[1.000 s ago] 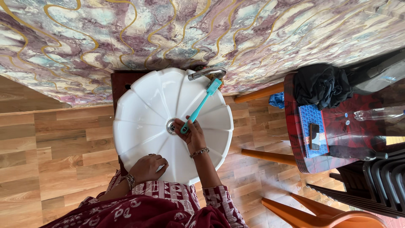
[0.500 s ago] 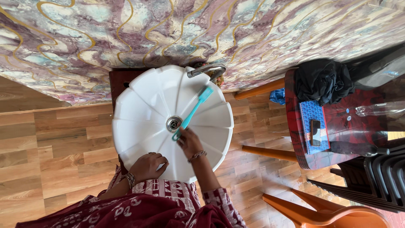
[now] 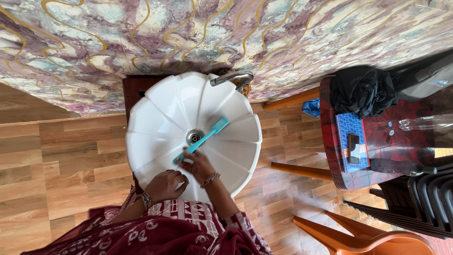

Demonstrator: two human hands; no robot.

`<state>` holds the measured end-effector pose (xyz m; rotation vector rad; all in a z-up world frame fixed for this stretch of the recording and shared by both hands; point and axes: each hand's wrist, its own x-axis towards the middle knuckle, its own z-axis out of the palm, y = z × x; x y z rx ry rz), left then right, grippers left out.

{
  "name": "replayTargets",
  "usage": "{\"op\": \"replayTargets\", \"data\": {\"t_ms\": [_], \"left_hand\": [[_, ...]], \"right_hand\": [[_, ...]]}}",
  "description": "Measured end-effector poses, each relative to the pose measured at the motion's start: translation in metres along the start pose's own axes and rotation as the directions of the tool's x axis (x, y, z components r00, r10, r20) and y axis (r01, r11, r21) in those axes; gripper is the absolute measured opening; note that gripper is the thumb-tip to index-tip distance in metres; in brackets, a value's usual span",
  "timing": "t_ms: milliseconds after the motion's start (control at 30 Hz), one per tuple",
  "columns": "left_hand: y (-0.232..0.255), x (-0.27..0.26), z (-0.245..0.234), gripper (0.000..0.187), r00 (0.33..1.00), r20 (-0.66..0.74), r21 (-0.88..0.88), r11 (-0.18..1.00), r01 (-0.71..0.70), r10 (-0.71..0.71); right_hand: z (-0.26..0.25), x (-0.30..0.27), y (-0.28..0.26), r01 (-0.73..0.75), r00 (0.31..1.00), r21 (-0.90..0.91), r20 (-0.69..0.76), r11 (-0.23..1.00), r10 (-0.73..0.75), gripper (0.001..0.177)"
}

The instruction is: The person cleans a white petal-shaped sink using a blue brush by hand, scrubbing the basin and the drain area.

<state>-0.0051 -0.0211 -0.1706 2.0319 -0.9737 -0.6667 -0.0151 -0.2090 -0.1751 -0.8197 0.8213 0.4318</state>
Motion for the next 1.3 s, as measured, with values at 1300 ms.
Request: {"op": "replayTargets", "data": {"t_ms": [1300], "left_hand": [[0.009,0.0,-0.011,0.018,1.0,0.025,-0.017,1.0,0.014,-0.014]], "right_hand": [[-0.018,0.021,0.004,0.139,0.99,0.151,-0.032,0.979,-0.136,0.032]]}}
